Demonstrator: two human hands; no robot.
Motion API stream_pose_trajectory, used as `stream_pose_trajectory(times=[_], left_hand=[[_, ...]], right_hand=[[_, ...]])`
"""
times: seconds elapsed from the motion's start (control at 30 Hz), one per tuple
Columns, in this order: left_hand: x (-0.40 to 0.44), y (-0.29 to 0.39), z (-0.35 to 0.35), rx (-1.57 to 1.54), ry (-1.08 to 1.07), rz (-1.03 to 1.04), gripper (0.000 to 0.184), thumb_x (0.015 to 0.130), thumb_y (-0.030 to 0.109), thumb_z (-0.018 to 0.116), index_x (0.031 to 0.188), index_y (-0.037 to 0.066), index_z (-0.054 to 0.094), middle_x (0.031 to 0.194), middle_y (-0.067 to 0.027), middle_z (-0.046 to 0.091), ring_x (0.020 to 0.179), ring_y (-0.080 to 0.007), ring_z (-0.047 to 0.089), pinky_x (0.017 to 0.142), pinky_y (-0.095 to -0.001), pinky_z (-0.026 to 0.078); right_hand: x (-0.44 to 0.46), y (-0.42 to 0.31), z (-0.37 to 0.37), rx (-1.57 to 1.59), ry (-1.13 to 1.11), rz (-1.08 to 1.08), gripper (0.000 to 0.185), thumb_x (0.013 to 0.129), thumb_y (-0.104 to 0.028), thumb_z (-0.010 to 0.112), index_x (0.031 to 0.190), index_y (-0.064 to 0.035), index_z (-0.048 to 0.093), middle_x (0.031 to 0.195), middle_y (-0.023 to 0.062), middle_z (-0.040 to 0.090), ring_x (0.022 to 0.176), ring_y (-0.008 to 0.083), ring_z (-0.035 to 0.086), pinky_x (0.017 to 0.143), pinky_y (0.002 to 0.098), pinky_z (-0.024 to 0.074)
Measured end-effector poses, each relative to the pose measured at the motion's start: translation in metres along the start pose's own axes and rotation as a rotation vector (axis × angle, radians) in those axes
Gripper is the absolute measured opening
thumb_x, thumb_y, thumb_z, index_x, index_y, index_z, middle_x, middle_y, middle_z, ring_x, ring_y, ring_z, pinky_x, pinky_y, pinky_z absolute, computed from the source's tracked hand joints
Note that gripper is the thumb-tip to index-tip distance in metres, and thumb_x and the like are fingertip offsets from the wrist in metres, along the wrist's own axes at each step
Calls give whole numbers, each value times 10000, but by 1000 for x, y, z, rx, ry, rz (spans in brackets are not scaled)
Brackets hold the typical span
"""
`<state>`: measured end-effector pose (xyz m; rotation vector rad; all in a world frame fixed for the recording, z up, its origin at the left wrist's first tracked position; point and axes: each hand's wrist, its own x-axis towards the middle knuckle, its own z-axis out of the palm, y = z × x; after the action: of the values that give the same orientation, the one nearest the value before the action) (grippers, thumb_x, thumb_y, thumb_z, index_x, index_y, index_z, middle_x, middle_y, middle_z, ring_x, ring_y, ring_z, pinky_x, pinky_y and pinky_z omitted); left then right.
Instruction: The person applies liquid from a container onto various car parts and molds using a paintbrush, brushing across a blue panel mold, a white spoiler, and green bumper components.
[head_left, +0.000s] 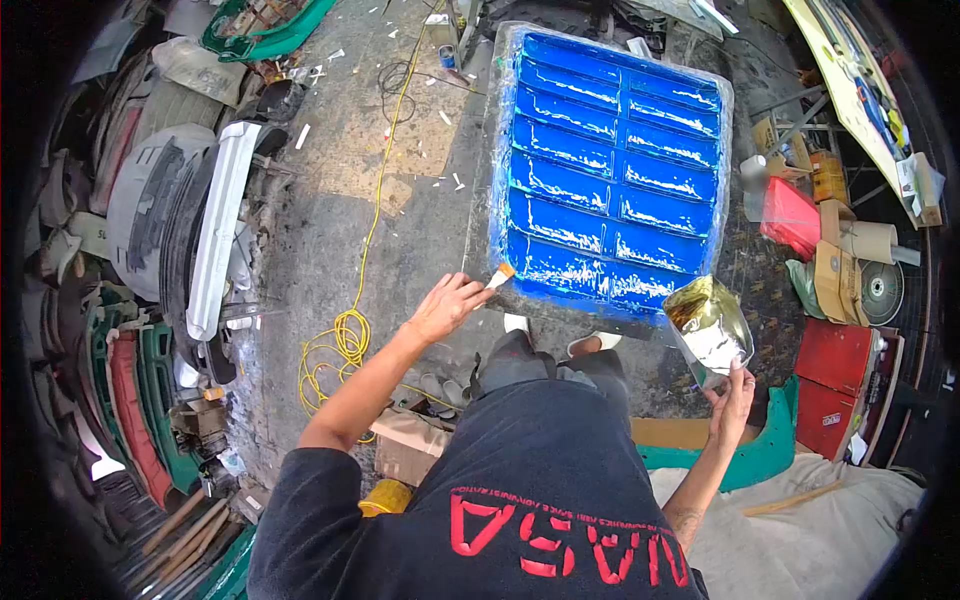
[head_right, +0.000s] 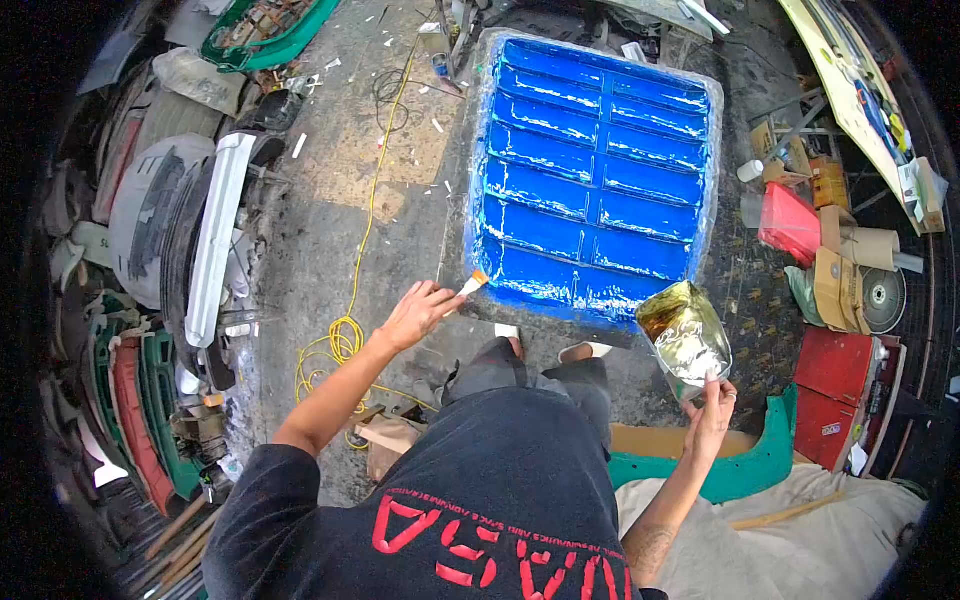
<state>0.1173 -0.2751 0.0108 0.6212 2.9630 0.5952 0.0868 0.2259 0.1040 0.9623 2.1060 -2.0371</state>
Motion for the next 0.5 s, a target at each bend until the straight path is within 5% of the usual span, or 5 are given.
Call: stream_pose_trajectory(times=[0.3,0.5], left_hand=[[25,8,12,-16,199,-141,399,790,90,588,1189,111,605,988,-32,571,952,-247,499,848,-385,412],[-6,26,-1,-13,65,-30,432,775,87,614,1207,93,598,1050,-30,599,981,-243,501,836,-373,400]], right_hand=[[-7,-4,6,-29,17,-41,482,838,-443,680,1071,-86,455,994,45,548,868,125,558,584,297,525],[-9,-10,7,9,21,-24,511,838,-394,686,1118,-82,394,1044,64,543,898,123,564,567,286,526]])
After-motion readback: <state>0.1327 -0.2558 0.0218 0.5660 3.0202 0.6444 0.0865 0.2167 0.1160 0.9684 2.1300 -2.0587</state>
